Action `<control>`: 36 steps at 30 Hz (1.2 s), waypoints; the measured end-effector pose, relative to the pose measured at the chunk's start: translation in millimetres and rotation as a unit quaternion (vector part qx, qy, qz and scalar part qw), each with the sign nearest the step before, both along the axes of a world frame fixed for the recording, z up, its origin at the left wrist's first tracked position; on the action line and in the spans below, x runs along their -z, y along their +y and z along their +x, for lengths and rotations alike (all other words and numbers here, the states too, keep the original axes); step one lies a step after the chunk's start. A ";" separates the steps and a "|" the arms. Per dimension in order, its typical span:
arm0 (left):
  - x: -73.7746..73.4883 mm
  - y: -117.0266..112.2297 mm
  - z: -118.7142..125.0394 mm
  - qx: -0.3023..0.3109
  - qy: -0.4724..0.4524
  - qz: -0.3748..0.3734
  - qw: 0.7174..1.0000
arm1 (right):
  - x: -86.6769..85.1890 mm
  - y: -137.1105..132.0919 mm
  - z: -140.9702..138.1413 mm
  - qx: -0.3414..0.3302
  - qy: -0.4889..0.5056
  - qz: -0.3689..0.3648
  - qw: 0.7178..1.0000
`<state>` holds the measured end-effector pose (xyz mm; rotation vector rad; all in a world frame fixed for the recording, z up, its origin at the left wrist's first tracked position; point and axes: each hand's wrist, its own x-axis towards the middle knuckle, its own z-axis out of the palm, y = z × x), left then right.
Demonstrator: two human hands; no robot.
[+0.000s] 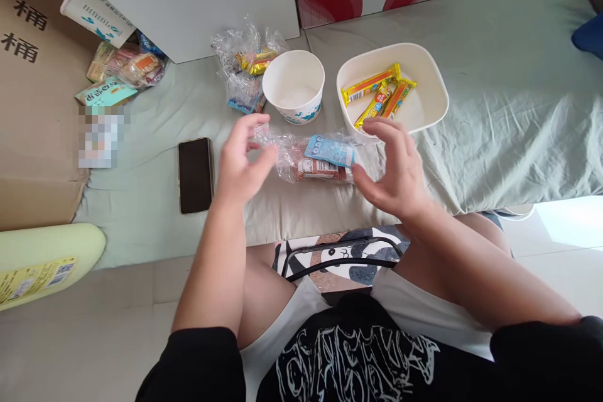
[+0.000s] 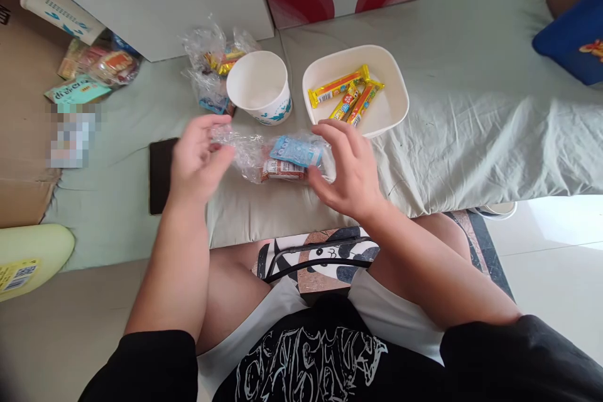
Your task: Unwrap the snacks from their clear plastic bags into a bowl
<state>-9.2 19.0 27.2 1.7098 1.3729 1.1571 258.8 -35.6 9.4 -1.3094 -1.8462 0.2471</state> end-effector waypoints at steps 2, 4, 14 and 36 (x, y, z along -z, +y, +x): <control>-7.1 -4.8 6.1 0.025 0.075 -0.035 0.996 | 2.5 0.3 -3.6 -0.005 -0.028 -0.007 1.000; -14.5 -8.6 9.0 0.018 0.110 -0.048 0.993 | 2.4 -0.4 -4.4 -0.004 -0.053 0.010 0.999; -28.0 -16.2 2.9 0.112 0.214 -0.104 0.965 | -11.4 -8.3 2.5 -0.243 -0.081 0.047 0.965; -13.9 -13.0 27.5 0.068 -0.030 -0.166 0.983 | 1.7 -8.0 -19.3 -0.084 -0.214 -0.095 0.969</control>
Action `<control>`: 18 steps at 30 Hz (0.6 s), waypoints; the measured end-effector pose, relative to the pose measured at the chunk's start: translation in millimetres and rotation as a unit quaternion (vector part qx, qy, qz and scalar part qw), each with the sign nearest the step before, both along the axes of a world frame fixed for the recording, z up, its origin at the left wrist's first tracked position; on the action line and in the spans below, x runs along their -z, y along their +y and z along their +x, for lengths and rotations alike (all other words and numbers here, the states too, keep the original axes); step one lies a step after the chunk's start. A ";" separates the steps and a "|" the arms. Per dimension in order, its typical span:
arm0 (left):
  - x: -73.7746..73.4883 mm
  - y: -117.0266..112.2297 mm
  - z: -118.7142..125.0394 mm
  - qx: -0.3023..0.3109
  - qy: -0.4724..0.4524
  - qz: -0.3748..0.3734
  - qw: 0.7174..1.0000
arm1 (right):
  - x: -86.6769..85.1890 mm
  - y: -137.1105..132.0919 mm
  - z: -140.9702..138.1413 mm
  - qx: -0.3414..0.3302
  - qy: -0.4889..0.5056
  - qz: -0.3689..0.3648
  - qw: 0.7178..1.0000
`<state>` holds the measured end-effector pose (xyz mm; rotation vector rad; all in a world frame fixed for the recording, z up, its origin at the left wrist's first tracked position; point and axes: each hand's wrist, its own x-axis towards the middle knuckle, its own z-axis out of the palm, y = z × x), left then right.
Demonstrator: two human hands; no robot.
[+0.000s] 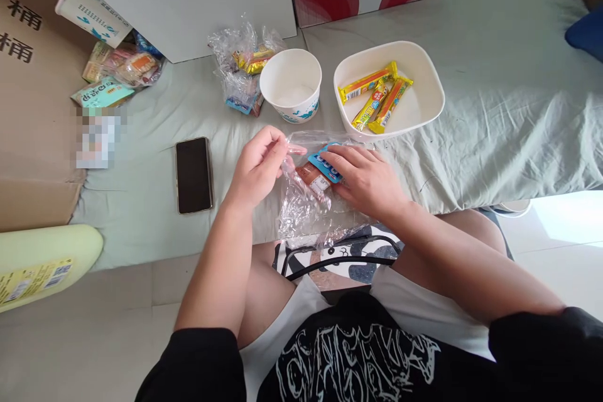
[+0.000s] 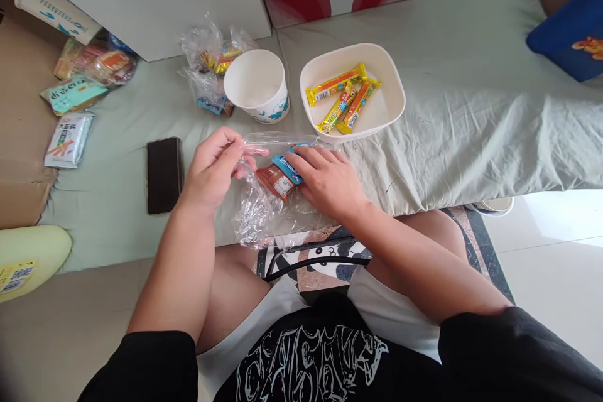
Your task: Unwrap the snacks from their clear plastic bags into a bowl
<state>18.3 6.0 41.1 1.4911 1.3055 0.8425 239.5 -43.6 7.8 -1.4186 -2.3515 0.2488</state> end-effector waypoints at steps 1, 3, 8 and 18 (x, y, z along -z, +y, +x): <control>1.3 2.0 -0.5 -0.028 -0.009 0.007 1.000 | 1.3 1.2 0.5 -0.006 0.008 0.004 1.000; 4.0 6.7 -2.9 -0.082 -0.009 0.014 0.996 | 3.7 2.9 1.8 -0.003 0.028 0.020 0.999; 7.0 15.2 -12.6 -0.174 0.005 -0.006 0.985 | 4.3 4.0 8.7 0.022 0.132 0.074 0.988; -0.7 12.2 -15.3 -0.137 -0.051 -0.024 0.989 | -15.3 23.8 71.9 0.202 0.151 0.227 0.940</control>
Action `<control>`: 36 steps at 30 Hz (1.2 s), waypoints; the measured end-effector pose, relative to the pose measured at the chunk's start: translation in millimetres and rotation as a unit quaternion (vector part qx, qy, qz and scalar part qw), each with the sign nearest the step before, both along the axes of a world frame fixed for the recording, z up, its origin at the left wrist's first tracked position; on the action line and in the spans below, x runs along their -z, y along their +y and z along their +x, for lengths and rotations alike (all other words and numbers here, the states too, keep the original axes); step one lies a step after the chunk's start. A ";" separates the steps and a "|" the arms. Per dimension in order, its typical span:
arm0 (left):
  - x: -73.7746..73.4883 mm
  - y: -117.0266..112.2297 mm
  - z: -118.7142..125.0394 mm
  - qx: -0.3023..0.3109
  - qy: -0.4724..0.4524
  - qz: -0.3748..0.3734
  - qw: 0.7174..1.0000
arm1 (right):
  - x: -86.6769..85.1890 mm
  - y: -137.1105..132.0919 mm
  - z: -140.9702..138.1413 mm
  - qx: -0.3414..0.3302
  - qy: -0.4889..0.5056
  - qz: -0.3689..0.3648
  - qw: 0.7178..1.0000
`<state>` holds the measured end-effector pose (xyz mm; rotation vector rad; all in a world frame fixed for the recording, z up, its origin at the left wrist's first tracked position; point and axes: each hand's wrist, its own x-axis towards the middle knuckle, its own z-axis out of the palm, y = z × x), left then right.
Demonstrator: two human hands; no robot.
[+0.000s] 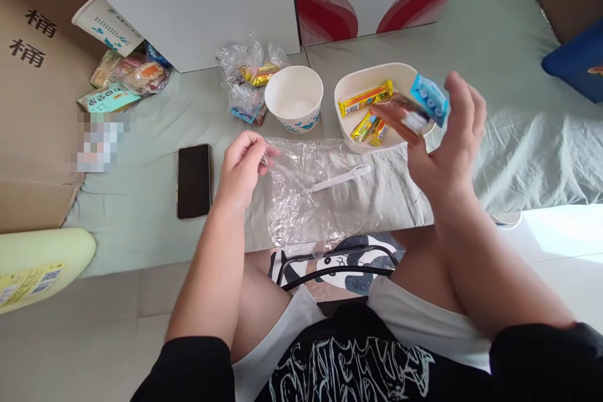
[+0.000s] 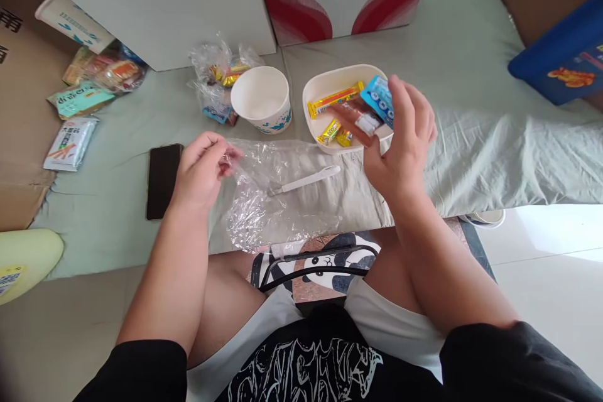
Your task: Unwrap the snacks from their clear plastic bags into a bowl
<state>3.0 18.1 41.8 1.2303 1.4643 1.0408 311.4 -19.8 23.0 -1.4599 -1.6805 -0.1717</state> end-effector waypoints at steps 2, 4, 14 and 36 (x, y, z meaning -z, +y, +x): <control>-5.1 -2.5 2.5 0.044 -0.052 -0.005 0.998 | -0.1 -2.4 1.4 -0.019 0.017 -0.046 0.999; -10.2 -5.5 6.3 0.093 -0.095 -0.029 0.991 | 1.5 -6.8 -3.7 -0.087 0.051 -0.080 0.992; -7.3 -1.6 9.8 0.107 -0.108 -0.065 0.986 | 3.3 -12.4 -31.1 -0.256 0.093 -0.254 0.928; -17.0 2.4 -25.4 -0.027 -0.109 -0.081 0.990 | 15.3 -2.6 -28.4 -0.266 0.288 -0.261 0.882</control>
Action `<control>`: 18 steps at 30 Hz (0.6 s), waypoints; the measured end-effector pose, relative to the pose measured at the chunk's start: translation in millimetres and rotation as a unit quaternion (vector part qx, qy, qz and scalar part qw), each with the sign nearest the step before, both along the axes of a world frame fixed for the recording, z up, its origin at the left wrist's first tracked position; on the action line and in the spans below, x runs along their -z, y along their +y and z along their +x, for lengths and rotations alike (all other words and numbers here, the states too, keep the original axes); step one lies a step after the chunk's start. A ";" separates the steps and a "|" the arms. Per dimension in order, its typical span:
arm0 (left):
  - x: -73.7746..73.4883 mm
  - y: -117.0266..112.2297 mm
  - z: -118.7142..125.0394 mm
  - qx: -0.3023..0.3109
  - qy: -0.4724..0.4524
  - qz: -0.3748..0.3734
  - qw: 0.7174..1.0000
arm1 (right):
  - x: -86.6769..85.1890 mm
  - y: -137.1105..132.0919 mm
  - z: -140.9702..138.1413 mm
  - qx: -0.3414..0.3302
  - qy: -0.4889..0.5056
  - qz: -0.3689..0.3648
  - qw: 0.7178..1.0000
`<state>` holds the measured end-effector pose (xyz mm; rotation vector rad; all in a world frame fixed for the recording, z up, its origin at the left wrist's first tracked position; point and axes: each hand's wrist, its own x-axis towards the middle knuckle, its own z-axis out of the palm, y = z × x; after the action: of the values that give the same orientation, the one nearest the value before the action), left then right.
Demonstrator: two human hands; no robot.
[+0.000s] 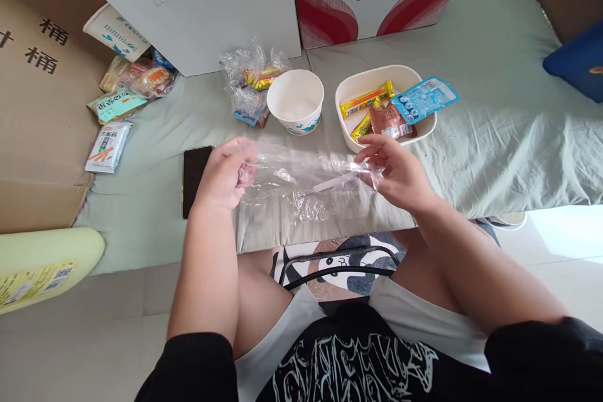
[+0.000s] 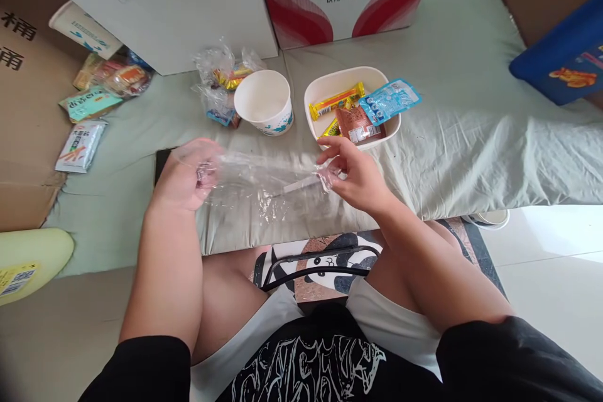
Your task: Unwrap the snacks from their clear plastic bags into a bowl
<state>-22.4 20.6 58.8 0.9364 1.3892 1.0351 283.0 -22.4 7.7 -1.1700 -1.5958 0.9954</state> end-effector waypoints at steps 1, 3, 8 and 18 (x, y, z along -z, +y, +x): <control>-0.8 -0.7 -1.9 0.022 -0.007 -0.009 1.000 | -2.8 0.2 -1.5 0.026 0.000 -0.014 1.000; -3.1 -2.6 -6.4 0.073 -0.036 -0.015 0.997 | -8.6 1.7 -3.4 0.082 0.021 -0.040 0.996; -3.0 -5.2 -10.4 0.132 -0.041 0.024 0.990 | -14.1 7.1 -6.1 0.146 0.152 -0.094 0.973; 8.2 -2.5 5.1 0.038 0.002 0.084 0.996 | -10.1 6.0 -3.3 0.156 0.146 -0.069 0.974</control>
<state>-17.3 18.0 50.6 1.1062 1.2744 1.1054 279.7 -16.4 17.8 -1.2574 -1.0864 1.0269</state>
